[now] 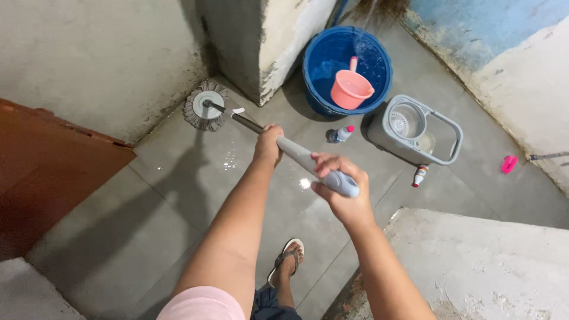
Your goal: Mopping the tiled floor in a bathroom area using a spin mop and bucket.
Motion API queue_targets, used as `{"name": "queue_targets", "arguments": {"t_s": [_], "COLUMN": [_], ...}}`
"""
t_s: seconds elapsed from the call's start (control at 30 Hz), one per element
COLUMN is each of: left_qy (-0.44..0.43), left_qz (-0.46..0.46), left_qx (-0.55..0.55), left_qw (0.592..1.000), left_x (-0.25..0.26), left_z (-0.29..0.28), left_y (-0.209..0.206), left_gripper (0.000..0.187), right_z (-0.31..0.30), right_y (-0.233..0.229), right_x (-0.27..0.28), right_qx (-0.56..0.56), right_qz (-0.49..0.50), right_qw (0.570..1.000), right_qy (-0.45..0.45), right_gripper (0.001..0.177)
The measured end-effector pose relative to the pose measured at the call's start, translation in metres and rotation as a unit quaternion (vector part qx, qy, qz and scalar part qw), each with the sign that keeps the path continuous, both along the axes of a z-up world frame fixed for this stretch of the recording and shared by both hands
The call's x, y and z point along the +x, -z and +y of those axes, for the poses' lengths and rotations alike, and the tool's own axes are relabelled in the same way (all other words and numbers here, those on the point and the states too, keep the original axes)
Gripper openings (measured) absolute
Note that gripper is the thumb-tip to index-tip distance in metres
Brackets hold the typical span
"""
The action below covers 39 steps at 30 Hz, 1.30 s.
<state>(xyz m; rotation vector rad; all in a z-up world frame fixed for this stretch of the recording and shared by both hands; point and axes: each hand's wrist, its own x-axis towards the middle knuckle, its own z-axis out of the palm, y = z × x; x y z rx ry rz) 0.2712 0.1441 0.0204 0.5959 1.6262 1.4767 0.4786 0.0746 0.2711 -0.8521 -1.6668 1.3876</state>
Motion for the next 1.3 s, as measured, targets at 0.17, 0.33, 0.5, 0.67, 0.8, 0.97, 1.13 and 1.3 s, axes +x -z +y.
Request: {"name": "queue_targets", "arguments": {"t_s": [0.17,0.33,0.5,0.67,0.8,0.97,1.13,1.3], "left_qy": [0.057,0.165,0.276,0.337,0.426,0.463,0.415,0.343], "left_qz": [0.238,0.186,0.367,0.301,0.353,0.375,0.344,0.306], "left_qx": [0.073,-0.043,-0.033,-0.031,-0.068,-0.064,-0.103,-0.142], "left_qw": [0.967,0.968,0.888,0.892,0.831,0.801,0.836,0.877], "left_x": [0.053,0.126,0.251,0.328,0.337,0.289,0.214,0.167], "left_z": [-0.008,-0.033,-0.029,-0.029,-0.029,-0.072,-0.148,-0.215], "left_y": [0.008,-0.017,-0.059,-0.147,-0.192,-0.252,-0.238,-0.151], "left_gripper": [0.019,0.011,0.022,0.022,0.031,0.061,0.066,0.060], "right_z": [-0.020,-0.032,-0.024,-0.022,-0.019,-0.036,-0.068,-0.128], "right_y": [0.005,-0.020,-0.083,-0.122,-0.127,-0.154,-0.123,-0.068], "right_x": [0.053,0.130,0.230,0.290,0.315,0.289,0.226,0.129], "right_qx": [-0.016,-0.060,-0.081,-0.074,-0.094,-0.103,-0.135,-0.262], "right_qz": [-0.014,-0.040,-0.055,-0.038,0.132,0.245,0.254,0.186], "right_qw": [0.999,0.995,0.987,0.979,0.975,0.960,0.955,0.934], "right_qy": [0.037,0.065,0.131,0.184,0.151,0.092,0.071,0.156], "right_gripper": [0.035,0.037,0.043,0.046,0.047,0.040,0.045,0.039]}}
